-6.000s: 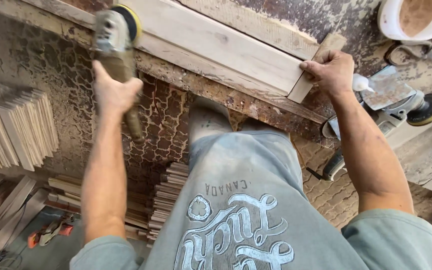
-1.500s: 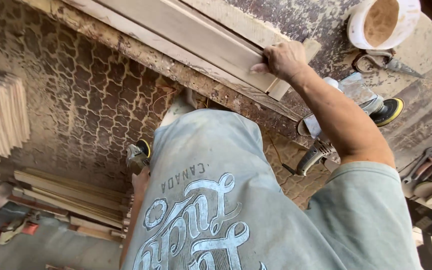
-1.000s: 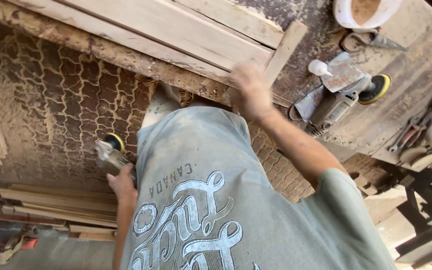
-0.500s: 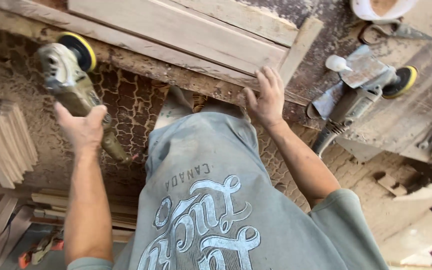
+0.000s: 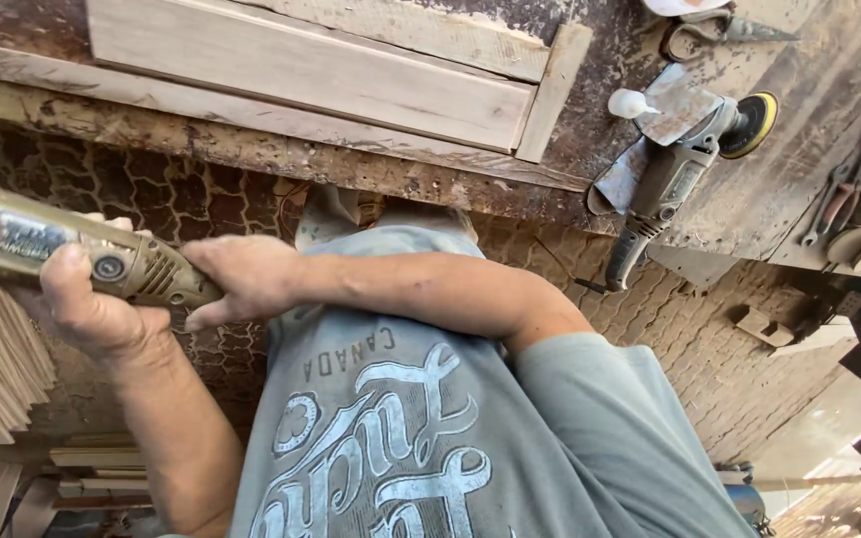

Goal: Sanding wood slats using a power tool and applying wood glue to bond pieces.

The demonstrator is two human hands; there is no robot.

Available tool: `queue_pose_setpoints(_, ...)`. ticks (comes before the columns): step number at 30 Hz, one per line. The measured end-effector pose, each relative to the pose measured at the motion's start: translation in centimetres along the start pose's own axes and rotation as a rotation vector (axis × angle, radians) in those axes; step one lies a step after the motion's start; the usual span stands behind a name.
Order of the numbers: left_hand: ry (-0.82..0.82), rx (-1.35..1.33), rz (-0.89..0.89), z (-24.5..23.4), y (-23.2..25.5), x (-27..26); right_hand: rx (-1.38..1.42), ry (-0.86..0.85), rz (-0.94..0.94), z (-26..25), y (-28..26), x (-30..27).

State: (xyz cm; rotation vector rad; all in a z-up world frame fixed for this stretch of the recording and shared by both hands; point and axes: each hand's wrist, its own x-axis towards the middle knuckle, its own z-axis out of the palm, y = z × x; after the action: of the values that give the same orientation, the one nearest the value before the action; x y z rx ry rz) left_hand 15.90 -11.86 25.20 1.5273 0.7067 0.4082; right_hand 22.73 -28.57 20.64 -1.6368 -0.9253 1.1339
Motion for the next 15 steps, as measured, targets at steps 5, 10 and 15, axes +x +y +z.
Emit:
queue_pose_setpoints(5, 0.148, 0.073, 0.047, -1.5, 2.6, -1.3, -0.120, -0.006, 0.039, 2.3, -2.5, 1.6)
queue_pose_setpoints(10, 0.102, 0.089, 0.332, -3.2, 4.4, -0.3, -0.084, -0.084, 0.124, 1.6, -6.3, 3.0)
queue_pose_setpoints(15, 0.178, -0.075, 0.236, -4.6, 6.9, -0.4, 0.235, -0.206, -0.003, 0.3, -9.0, 2.6)
